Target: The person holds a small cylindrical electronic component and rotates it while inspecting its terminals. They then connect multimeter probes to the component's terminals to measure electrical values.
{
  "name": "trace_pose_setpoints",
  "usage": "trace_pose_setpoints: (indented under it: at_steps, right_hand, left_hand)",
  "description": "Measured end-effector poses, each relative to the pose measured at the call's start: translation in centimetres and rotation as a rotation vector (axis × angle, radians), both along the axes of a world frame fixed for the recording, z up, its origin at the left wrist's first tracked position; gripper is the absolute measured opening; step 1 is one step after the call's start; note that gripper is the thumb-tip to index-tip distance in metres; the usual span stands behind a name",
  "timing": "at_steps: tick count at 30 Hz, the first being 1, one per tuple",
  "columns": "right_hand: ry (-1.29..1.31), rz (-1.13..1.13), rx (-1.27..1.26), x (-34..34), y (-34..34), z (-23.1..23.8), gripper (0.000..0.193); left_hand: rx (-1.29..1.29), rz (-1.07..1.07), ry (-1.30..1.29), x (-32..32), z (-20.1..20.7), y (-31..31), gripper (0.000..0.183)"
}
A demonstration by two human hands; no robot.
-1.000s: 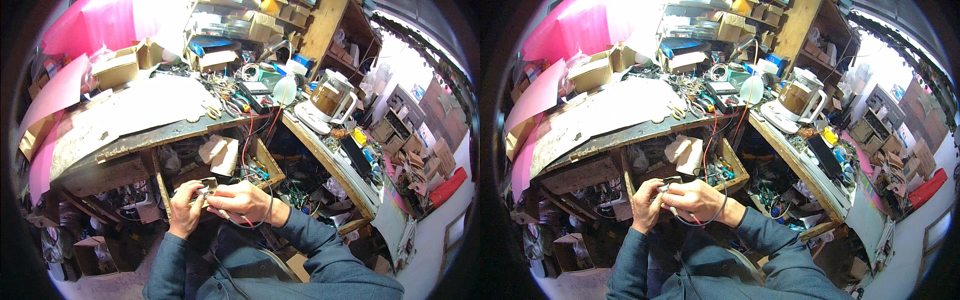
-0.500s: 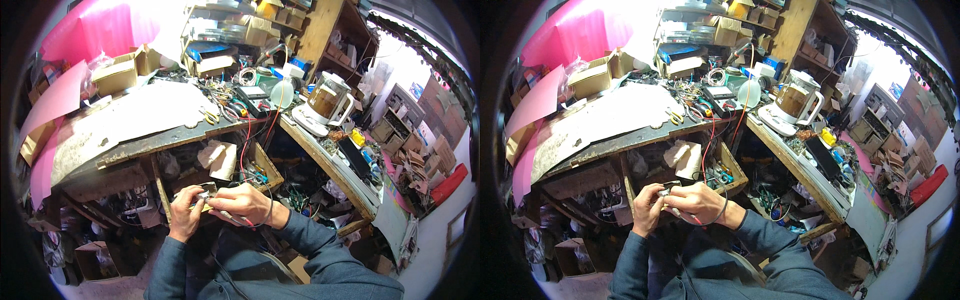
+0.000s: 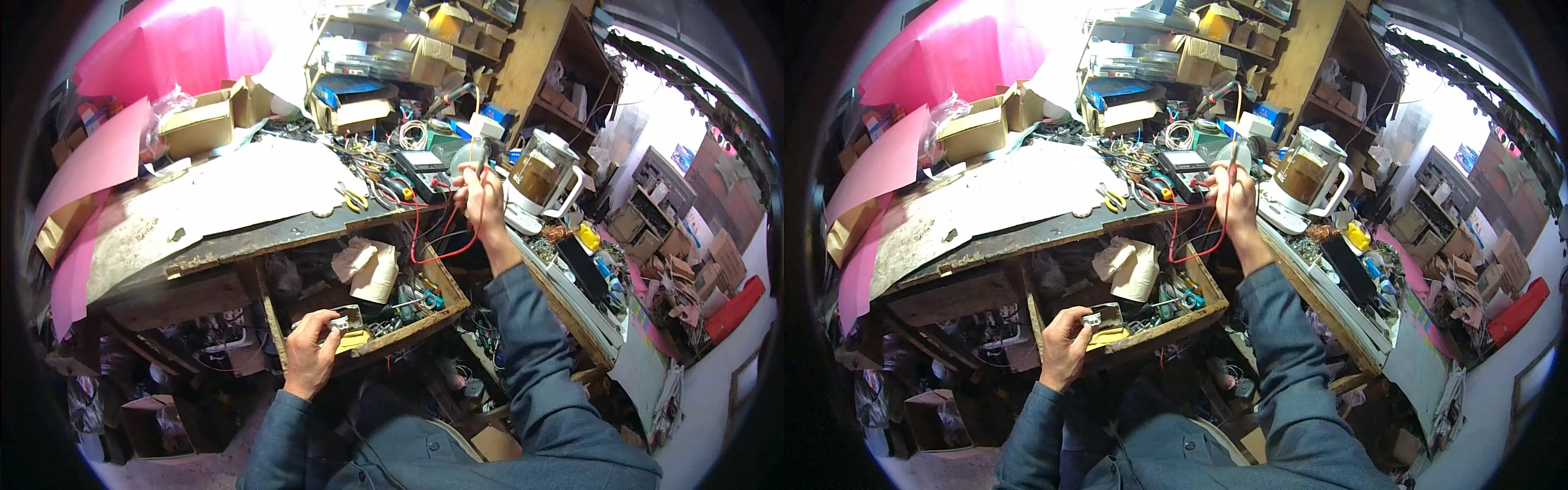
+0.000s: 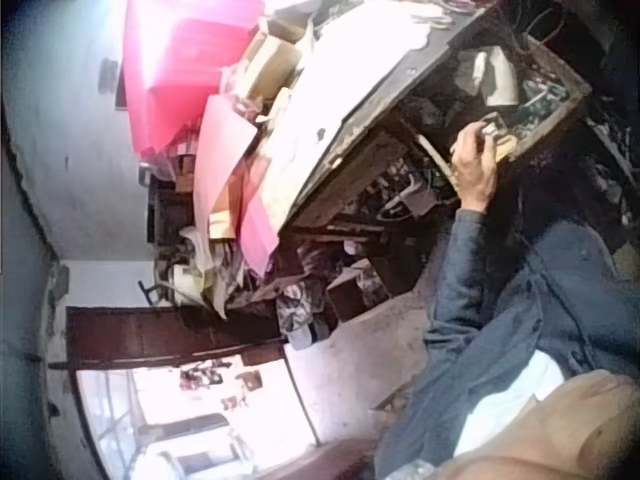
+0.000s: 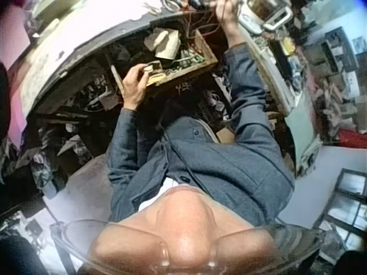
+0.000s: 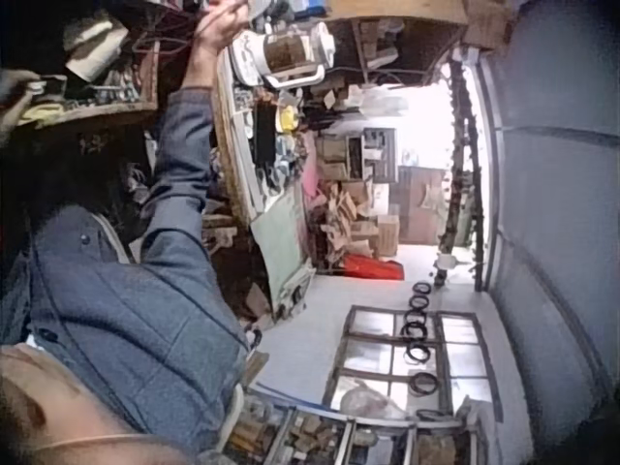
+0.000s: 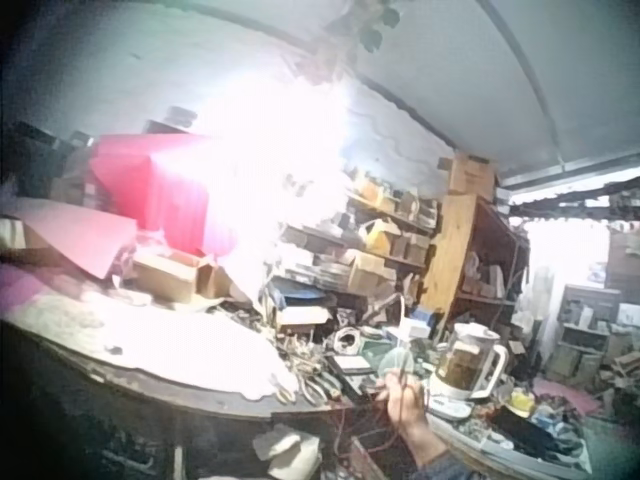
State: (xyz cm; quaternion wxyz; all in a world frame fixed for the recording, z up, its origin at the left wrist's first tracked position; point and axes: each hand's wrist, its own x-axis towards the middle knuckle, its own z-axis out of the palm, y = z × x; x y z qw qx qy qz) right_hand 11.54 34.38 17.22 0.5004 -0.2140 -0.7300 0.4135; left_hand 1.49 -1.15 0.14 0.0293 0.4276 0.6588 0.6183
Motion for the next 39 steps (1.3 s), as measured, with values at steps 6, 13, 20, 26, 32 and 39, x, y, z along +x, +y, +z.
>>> trace_pose_setpoints:
  at_steps: [6,13,20,26,32,39]
  right_hand:
    - [-0.529,-0.158,0.54,-2.4,11.0,-1.2,0.031]
    - [-0.691,0.034,0.336,-4.2,19.0,-3.5,0.027]
    - [-0.737,0.006,0.369,-6.1,15.2,-2.8,0.021]
    - [-0.644,0.06,0.43,-5.1,16.4,-3.5,0.022]
    - [-0.385,0.487,0.013,-4.3,16.1,-3.1,0.025]
    - [-0.349,0.313,1.038,-5.7,15.2,-2.8,0.027]
  left_hand:
    - [-0.013,0.016,-0.003,0.0,0.4,0.0,0.024]
    - [-0.008,-0.021,-0.048,-0.1,0.0,0.5,0.024]
    - [-0.041,-0.005,-0.093,0.1,0.7,-0.5,0.023]
    - [-0.057,-0.01,-0.029,0.3,1.2,-0.1,0.023]
    - [-0.051,-0.013,-0.033,0.4,1.2,0.0,0.023]
    - [-0.041,-0.005,-0.03,0.3,1.0,-0.2,0.023]
